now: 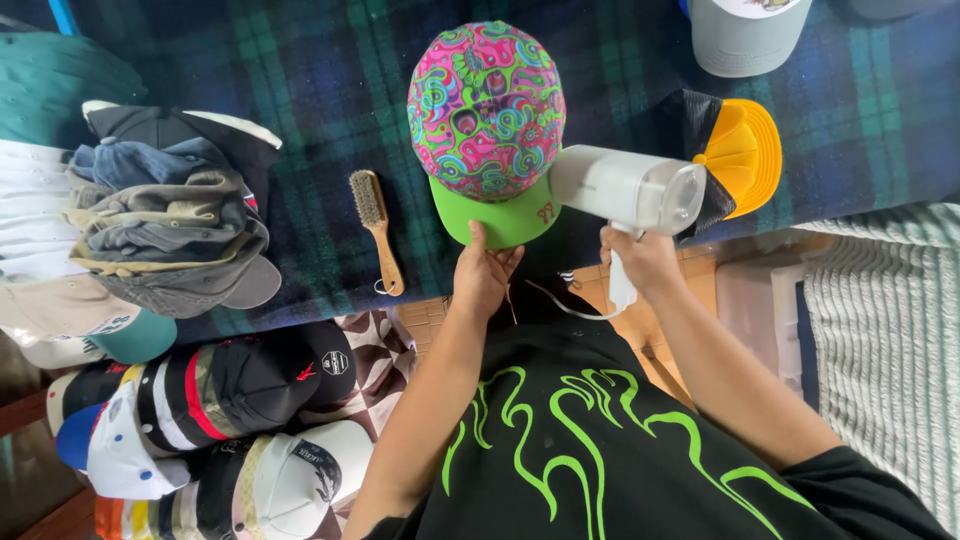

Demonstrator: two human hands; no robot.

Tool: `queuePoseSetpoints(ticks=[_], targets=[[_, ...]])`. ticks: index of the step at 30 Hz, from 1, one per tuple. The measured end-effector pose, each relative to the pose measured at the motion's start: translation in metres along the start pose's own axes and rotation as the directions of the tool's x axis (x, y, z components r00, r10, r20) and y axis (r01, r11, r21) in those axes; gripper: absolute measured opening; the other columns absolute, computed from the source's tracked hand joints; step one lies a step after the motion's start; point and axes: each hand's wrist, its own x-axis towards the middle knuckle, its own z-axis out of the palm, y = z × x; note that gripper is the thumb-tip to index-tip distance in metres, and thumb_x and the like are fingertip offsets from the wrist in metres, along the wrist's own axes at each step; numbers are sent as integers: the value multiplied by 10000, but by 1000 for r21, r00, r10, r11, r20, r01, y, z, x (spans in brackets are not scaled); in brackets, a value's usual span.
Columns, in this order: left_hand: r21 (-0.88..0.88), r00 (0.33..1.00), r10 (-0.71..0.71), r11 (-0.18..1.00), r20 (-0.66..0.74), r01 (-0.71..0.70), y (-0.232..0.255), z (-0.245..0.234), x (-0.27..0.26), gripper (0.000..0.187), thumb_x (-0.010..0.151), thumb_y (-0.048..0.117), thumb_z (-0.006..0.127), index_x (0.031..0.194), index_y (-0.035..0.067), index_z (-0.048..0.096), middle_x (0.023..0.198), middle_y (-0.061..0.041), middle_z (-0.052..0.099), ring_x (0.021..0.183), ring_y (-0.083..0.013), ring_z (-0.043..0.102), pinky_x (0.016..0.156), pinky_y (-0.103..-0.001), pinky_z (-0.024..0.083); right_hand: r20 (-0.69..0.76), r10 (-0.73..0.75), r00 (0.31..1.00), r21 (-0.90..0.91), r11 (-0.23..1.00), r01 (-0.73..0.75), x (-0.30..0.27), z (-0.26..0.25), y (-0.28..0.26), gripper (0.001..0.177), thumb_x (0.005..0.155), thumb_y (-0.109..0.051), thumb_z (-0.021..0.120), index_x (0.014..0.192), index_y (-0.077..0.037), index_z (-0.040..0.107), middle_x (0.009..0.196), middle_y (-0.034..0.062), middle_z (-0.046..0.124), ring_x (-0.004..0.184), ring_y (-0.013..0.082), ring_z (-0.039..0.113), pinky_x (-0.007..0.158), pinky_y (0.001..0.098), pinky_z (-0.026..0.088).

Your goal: Cleaning and steaming baseball caps to restore their shape and remove lint using a brush and a handheld steamer.

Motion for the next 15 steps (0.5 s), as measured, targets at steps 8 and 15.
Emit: queuePoseSetpoints(ticks=[8, 15], targets=[[11, 999, -15, 1000, -39, 15, 8, 7, -9, 630, 981, 561, 609, 1352, 65, 491, 1141, -187, 709, 1055, -329, 722, 1008, -473, 577, -11, 123, 992, 141, 983, -121, 32, -13, -40, 188, 892, -51, 640, 706, -62, 617, 512, 67, 559, 450, 165, 580, 544, 325, 535], [-29, 992, -10, 1000, -126, 6, 3, 7, -8, 574, 992, 533, 602, 1292, 53, 505, 1064, -179, 718, 943, -307, 743, 909, -425, 630, 13, 101, 995, 470, 877, -96, 45, -34, -43, 49, 886, -5, 618, 885, -4, 569, 642, 114, 547, 482, 204, 561, 493, 400, 531]])
